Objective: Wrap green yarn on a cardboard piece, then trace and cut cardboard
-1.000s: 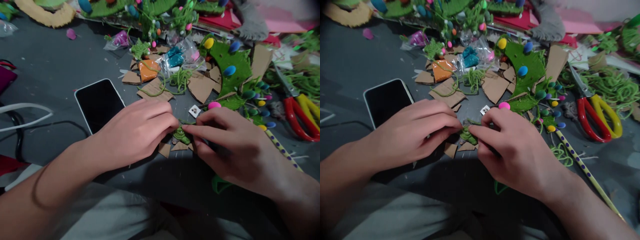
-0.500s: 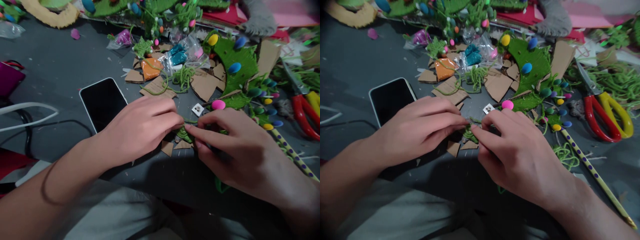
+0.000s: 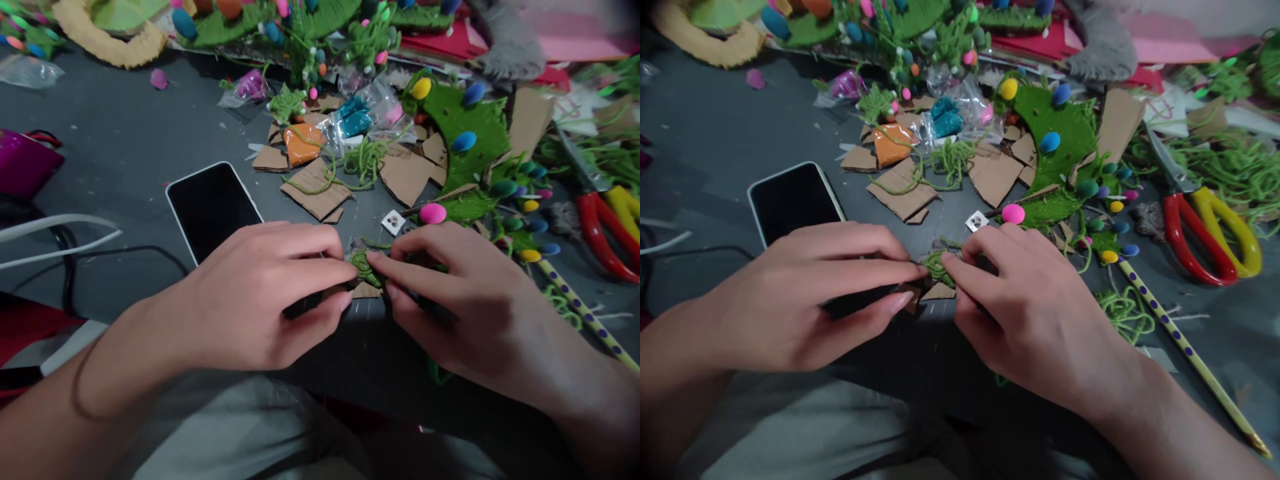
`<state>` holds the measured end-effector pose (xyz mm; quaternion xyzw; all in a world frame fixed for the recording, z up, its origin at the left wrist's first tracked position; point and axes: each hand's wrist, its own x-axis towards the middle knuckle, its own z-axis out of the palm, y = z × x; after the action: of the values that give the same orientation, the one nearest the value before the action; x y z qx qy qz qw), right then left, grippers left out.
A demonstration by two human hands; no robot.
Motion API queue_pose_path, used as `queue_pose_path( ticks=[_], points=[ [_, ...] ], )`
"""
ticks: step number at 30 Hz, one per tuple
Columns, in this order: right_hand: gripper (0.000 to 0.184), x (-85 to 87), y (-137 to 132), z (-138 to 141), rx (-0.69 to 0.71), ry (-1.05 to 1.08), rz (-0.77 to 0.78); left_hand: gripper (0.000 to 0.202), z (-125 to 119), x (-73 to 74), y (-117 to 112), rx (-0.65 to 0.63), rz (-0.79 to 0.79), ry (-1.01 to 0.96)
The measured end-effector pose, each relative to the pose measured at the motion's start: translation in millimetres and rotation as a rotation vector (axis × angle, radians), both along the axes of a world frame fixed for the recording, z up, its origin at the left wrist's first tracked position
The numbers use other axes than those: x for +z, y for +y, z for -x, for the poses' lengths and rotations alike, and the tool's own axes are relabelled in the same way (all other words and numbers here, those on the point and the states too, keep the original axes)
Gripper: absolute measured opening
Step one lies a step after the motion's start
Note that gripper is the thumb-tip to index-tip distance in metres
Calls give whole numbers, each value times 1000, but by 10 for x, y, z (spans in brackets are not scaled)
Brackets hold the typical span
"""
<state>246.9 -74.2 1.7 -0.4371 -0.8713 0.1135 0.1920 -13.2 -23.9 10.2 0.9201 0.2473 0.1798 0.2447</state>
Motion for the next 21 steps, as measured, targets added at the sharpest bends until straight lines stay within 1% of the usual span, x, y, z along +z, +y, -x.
queue_pose_path(
  ticks=[10,15,18,21],
  points=[
    [26,-18,7,-6,22,21,-23,26,-13,-33,15,46,-42,61],
    [27,7,-4,-2,0,4,0,27,-37,-23,-4,59,-50,78],
    [26,3,-12,-4,10,2,2,23,-39,-13,-5,117,-39,44],
    [26,-81,-35,-34,7,2,-11,20,-38,-12,4,176,-14,21]
  ],
)
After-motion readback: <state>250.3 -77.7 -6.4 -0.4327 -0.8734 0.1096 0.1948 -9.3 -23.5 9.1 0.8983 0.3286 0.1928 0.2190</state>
